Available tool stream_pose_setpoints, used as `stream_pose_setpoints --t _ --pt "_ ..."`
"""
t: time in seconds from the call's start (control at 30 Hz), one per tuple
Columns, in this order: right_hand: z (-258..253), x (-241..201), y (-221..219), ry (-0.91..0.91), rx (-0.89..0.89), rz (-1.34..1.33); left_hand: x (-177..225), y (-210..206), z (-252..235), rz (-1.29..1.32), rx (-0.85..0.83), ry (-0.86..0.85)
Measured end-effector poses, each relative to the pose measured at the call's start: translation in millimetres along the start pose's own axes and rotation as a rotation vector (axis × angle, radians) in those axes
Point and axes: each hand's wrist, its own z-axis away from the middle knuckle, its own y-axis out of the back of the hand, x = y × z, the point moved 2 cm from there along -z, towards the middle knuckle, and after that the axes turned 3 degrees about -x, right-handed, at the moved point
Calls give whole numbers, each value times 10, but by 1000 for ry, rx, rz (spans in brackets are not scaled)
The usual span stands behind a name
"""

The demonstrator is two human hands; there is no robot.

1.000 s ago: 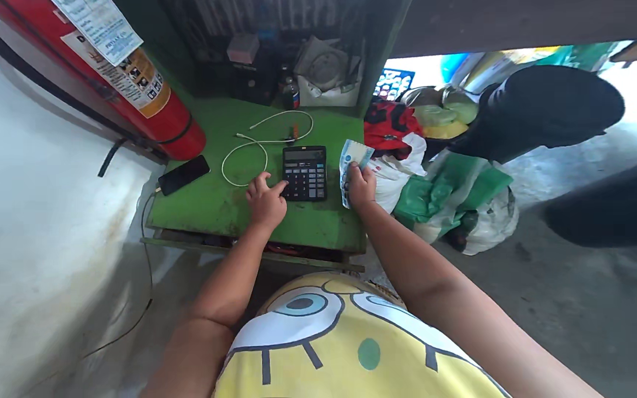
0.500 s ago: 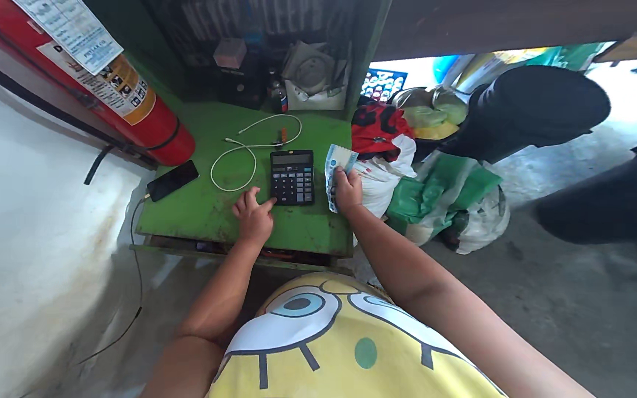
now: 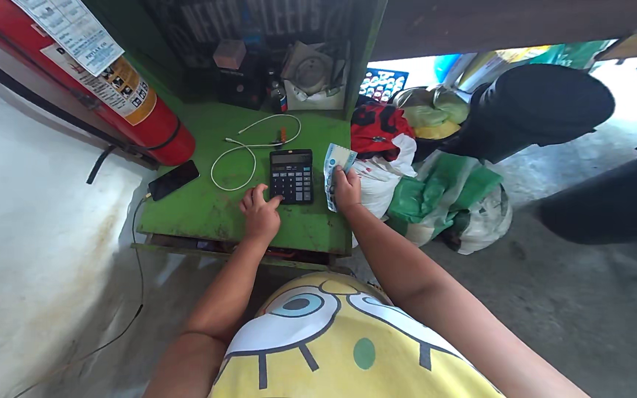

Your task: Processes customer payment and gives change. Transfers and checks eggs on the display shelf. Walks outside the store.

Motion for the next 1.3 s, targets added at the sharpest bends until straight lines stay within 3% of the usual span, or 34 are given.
stream_pose_setpoints --t 0.2,0.3,0.43,0.47,0.6,0.9,1.3 --pt "10 -5 -11 1 7 23 324 -145 -90 -8 -141 -98" --pt "20 -11 -16 -1 22 26 336 30 -44 72 -225 -95" --pt "38 -28 -31 1 32 34 115 383 334 60 -818 77" --pt "39 -29 -38 6 40 43 20 419 473 32 -891 98" --pt "46 -55 -64 8 46 154 -288 404 962 -31 -839 42" --pt "140 -43 -82 -14 50 153 -406 375 1557 49 -702 49" --pt "88 21 -13 183 88 -35 -379 698 2464 179 -932 62"
